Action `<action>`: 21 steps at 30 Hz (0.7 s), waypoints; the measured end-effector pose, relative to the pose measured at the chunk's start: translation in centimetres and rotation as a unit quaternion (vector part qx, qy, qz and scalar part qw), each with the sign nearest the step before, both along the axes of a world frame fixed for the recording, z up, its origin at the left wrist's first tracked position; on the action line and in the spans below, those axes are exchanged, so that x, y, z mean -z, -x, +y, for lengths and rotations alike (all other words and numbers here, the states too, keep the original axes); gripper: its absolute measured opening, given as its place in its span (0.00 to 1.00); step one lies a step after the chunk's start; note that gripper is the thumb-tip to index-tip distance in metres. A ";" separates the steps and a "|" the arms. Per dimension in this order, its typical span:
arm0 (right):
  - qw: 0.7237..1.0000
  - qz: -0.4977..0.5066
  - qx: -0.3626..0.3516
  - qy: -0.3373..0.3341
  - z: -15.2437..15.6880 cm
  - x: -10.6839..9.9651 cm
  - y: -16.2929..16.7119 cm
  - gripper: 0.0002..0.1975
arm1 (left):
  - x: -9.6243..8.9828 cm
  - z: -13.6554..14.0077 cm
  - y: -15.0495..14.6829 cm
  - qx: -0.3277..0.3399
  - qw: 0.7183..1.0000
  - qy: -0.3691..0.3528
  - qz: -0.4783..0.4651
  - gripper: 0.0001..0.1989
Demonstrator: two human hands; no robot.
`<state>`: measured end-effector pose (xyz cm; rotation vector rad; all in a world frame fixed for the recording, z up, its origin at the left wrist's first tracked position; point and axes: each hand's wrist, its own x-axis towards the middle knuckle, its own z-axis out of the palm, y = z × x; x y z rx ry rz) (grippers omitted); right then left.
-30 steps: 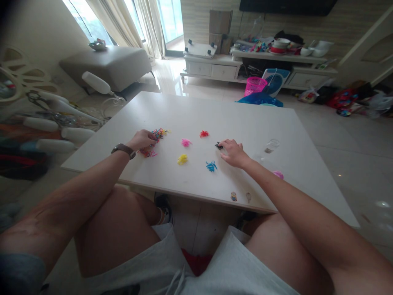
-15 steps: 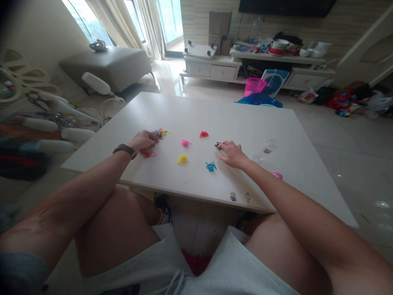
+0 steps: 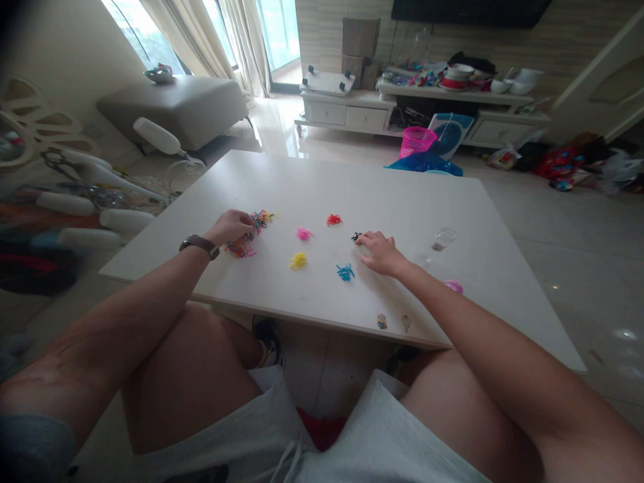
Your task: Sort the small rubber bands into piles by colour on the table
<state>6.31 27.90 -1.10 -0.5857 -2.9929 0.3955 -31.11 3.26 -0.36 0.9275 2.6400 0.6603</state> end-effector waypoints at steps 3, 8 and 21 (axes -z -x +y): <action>1.000 -0.004 0.003 0.001 -0.1 -0.1 0.0 0.18 | 0.1 0.1 -0.2 0.019 1.000 0.002 -0.001 0.07; 1.000 -0.011 0.000 0.002 -0.2 -0.2 0.1 0.18 | 0.5 0.4 -0.6 0.034 0.999 0.005 -0.004 0.06; 1.000 -0.010 -0.005 0.007 -0.2 -0.1 0.0 0.18 | 0.0 0.1 -0.4 0.023 1.000 0.015 -0.003 0.12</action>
